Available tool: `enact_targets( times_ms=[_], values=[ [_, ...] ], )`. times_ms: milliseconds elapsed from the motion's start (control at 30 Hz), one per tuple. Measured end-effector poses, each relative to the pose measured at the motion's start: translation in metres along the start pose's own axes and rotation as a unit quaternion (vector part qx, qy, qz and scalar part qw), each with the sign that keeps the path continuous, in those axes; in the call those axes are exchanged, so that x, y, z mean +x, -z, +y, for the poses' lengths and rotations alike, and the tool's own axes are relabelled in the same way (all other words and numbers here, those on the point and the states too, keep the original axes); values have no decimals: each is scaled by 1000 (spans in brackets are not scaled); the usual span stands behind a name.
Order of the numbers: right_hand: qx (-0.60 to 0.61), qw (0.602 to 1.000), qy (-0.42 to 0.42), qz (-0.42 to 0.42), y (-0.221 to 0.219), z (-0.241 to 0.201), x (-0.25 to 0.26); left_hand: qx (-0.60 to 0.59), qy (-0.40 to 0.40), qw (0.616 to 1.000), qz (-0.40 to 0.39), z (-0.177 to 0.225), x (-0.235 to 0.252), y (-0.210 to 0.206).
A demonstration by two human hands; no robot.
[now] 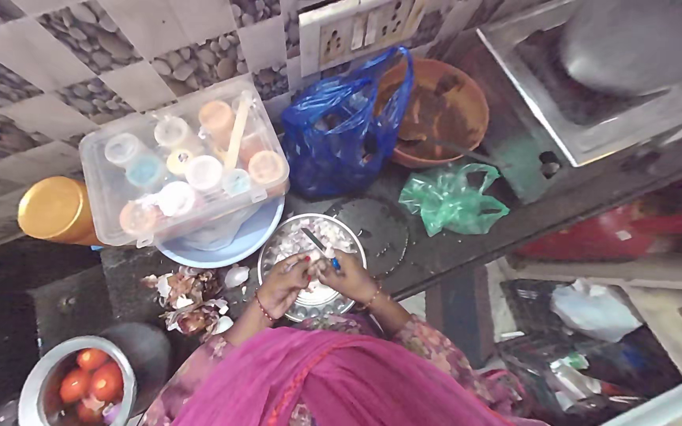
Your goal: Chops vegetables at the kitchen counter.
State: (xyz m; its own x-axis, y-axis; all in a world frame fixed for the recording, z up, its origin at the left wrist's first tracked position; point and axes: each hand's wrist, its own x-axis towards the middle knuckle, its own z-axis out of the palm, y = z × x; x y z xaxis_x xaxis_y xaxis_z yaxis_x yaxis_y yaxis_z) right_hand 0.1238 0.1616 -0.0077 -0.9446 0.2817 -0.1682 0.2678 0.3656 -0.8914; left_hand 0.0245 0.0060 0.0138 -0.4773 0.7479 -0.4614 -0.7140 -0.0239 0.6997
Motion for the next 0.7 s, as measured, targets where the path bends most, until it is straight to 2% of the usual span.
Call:
enact_targets(
  times_ms=[100,400,567,700],
  values=[
    [-24,1000,3,-16,5,-5,0,-5,4,999,-36,0,-2,6],
    [-31,999,-1,-21,5,-6,0,50,20,997,-47,1,-9,8],
    [-34,999,36,-23,3,-3,-1,43,1,996,-84,-4,-8,14],
    [-34,998,37,-32,3,-5,-1,66,2,994,-83,0,-9,11]
  ],
)
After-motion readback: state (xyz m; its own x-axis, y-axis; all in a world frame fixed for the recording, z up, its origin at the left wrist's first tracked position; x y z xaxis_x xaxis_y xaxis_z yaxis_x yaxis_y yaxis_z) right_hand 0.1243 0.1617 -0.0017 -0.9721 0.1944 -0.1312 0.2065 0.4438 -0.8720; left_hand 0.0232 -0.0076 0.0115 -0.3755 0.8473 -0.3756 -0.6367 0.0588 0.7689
